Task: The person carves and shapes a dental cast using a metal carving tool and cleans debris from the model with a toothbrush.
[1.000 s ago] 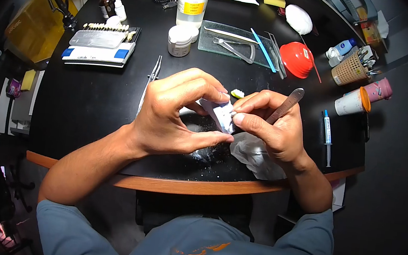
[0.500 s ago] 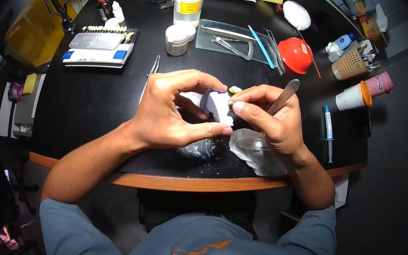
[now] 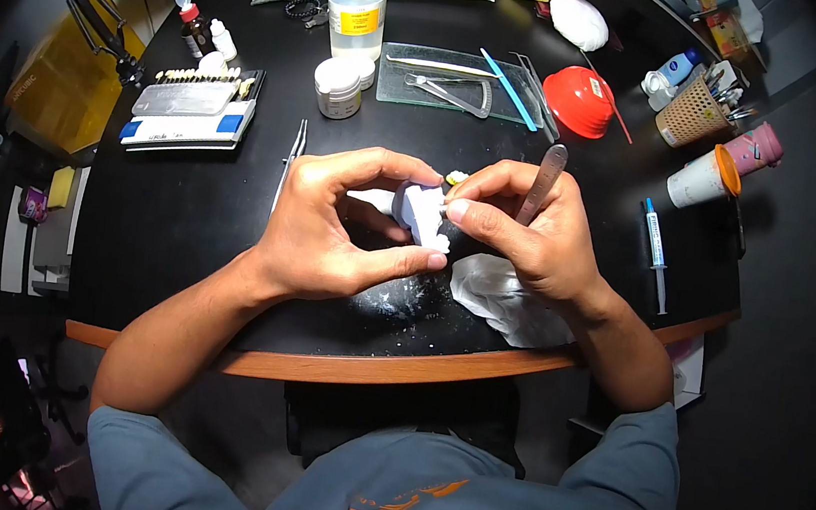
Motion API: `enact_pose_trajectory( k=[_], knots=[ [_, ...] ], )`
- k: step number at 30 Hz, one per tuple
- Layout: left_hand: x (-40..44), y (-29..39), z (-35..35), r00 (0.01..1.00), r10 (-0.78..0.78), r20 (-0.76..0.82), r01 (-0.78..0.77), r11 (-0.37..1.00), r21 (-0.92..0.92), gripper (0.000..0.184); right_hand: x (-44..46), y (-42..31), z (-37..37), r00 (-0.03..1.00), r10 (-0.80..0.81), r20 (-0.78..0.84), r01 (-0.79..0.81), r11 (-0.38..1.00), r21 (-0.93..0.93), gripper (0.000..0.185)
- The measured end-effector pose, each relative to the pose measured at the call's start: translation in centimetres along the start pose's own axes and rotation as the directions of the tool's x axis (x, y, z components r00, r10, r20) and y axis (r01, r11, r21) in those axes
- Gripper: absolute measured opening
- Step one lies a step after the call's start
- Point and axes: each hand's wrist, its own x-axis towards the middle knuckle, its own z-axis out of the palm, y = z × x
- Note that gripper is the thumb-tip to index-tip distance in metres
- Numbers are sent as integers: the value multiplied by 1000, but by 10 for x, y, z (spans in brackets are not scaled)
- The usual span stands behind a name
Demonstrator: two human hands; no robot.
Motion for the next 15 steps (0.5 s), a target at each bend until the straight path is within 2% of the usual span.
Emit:
enact_pose_trajectory(
  k=[4,7,10,15],
  knots=[
    [0,-3,-1,993,116,-25,-112,988,109,58,0,1,0,1000,5,7,-5,1000,10,11],
    [1,-6,0,987,157,-28,-152,980,125,60,0,-2,1,1000,6,-13,-6,1000,5,9],
    [3,-6,1,977,208,-55,-201,973,114,56,-1,1,-1,997,-61,-35,59,996,-59,11],
    [2,-5,1,983,174,-50,-172,984,57,56,-1,3,-6,972,-232,-44,213,944,-253,11]
  ],
)
